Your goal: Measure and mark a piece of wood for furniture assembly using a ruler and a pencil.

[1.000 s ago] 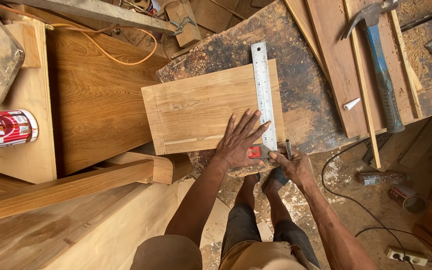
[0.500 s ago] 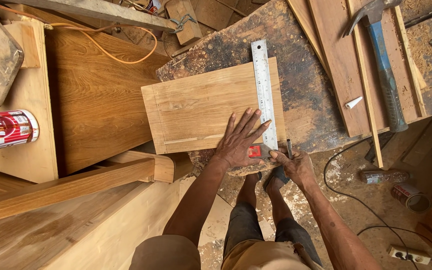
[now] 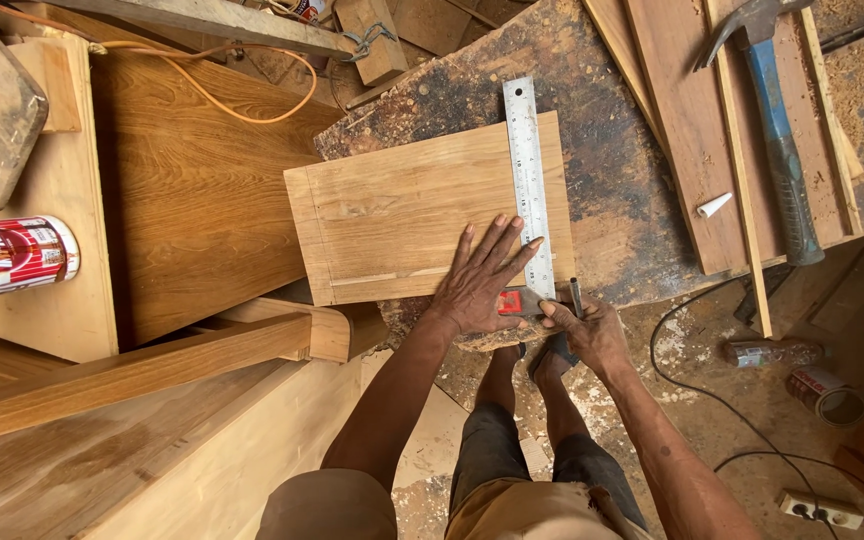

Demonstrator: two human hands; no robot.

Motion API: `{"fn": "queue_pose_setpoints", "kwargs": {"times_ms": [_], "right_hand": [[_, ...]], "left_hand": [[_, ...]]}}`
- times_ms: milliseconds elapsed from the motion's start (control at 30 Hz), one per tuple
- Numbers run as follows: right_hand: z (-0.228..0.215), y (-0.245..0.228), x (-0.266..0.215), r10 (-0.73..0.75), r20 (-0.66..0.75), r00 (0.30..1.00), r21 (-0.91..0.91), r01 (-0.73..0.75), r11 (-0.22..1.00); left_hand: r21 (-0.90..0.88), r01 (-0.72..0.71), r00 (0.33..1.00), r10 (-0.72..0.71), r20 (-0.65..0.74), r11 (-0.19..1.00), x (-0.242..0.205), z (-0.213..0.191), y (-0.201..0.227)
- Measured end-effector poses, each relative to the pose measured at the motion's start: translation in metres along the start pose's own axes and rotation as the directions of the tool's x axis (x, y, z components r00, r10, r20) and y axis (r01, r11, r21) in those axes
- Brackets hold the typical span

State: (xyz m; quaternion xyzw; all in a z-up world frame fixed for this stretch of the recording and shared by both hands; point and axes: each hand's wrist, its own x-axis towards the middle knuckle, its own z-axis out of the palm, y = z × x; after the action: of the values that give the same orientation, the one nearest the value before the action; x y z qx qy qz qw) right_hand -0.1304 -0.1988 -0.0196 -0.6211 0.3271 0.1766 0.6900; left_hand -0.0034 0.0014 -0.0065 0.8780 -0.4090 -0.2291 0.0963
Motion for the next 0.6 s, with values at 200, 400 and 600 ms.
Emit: {"fn": "queue_pose_setpoints", "kwargs": {"times_ms": [200,400,600], "right_hand": [[0.0,-0.007,-0.002,-0.005,-0.003,1.0,0.041,0.005,0.999],[-0.001,-0.002,0.0,-0.005,-0.02,1.0,0.037,0.006,0.999],[-0.002,-0.003,0.0,0.004,-0.028,1.0,0.029,-0.003,1.0]], "left_hand": [[0.042,0.007,1.0,-0.007,-0.001,0.999,0.001,0.001,0.0],[0.02,0.003,1.0,-0.003,-0.007,1.0,0.001,0.001,0.001],[0.012,-0.002,1.0,0.002,-0.009,1.0,0.001,-0.001,0.001]]}}
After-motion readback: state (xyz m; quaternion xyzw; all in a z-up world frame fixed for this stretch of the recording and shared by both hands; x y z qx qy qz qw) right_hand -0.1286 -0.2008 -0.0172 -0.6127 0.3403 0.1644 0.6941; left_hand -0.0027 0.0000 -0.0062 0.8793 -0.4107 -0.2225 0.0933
